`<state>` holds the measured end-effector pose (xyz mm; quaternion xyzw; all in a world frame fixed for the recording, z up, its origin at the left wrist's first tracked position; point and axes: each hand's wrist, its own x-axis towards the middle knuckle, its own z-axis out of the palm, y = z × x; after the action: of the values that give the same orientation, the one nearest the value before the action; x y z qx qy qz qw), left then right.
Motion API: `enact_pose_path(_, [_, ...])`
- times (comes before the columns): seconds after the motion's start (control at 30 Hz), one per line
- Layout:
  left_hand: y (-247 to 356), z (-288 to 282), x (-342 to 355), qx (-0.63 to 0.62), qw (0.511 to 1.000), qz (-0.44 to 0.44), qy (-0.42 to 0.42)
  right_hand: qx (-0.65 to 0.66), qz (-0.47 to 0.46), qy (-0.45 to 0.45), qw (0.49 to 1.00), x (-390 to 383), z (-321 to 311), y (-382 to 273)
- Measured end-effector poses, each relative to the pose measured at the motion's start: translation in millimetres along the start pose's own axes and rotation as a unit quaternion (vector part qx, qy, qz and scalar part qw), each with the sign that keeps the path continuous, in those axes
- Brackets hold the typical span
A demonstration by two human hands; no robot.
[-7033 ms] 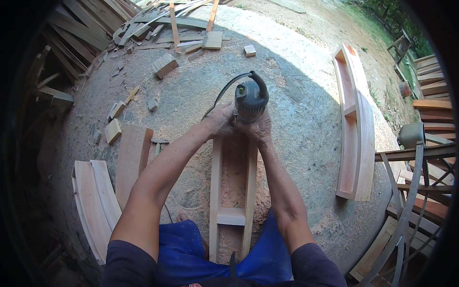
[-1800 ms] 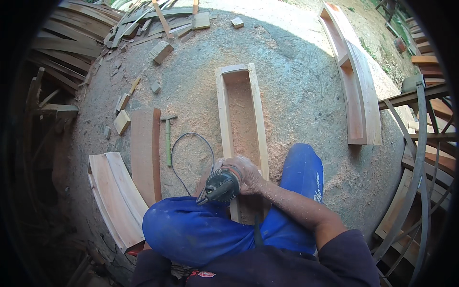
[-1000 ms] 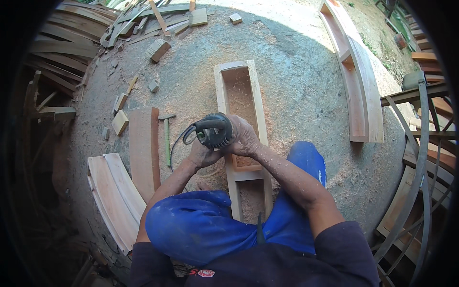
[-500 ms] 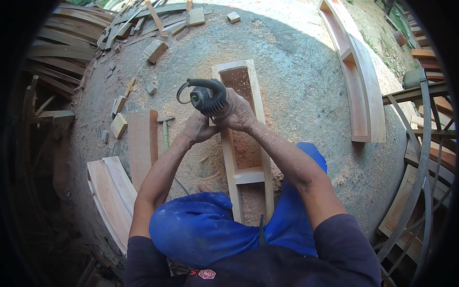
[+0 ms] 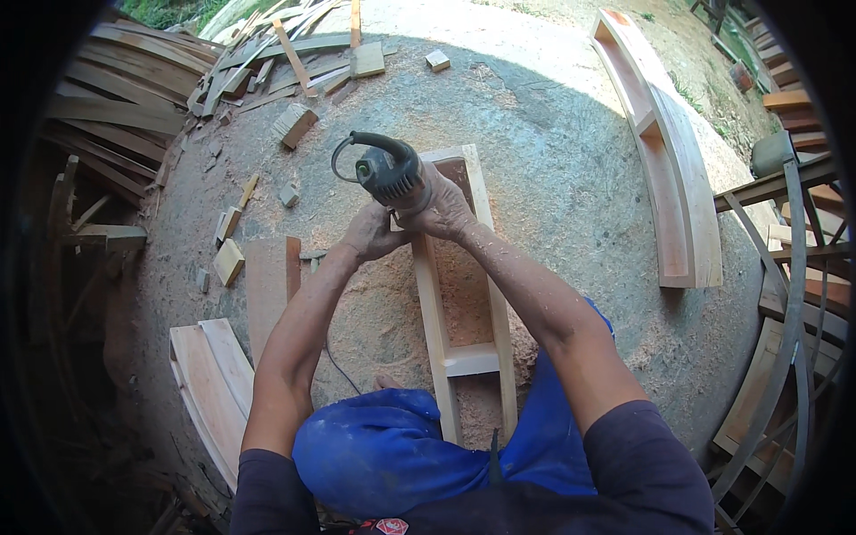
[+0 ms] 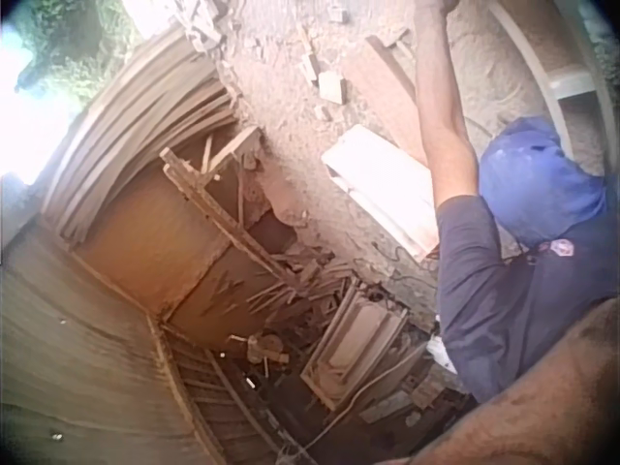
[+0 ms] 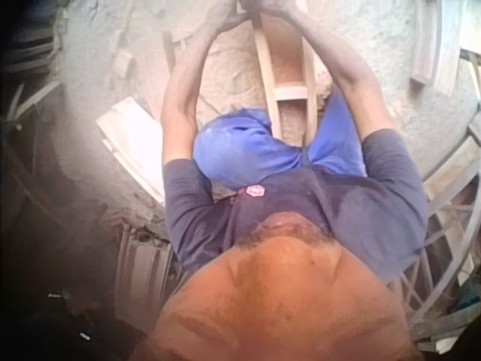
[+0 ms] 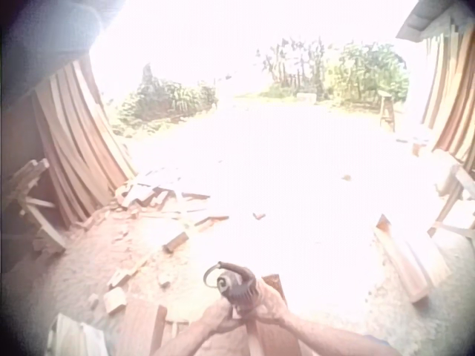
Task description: The person uses a wood router to carve a groove along the interior edges of a rectangular wooden frame. The person moves the tool along the wood, then picks up and repositions the frame to continue routing.
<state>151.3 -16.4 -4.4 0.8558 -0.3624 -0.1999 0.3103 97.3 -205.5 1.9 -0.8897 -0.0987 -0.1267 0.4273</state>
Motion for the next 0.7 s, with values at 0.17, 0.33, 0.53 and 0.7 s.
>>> enact_pose_path(0.17, [6.0,-14.3,16.7,0.048,0.998,-0.038,-0.022,-0.076,-0.032,-0.014,0.996,16.6,-7.1,5.4])
enact_pose_path(0.33, [-7.4,-23.3,27.1,0.057,0.998,-0.037,-0.004,0.006,0.022,-0.014,1.000,31.3,-6.3,4.5])
enact_pose_path(0.53, [-7.1,-32.5,45.4,0.067,0.996,-0.041,-0.038,0.045,0.015,0.032,0.998,39.5,5.7,33.0])
enact_pose_path(0.7, [-22.9,-37.3,53.2,0.054,0.997,-0.049,-0.037,0.073,0.043,0.028,0.996,53.6,7.9,29.9])
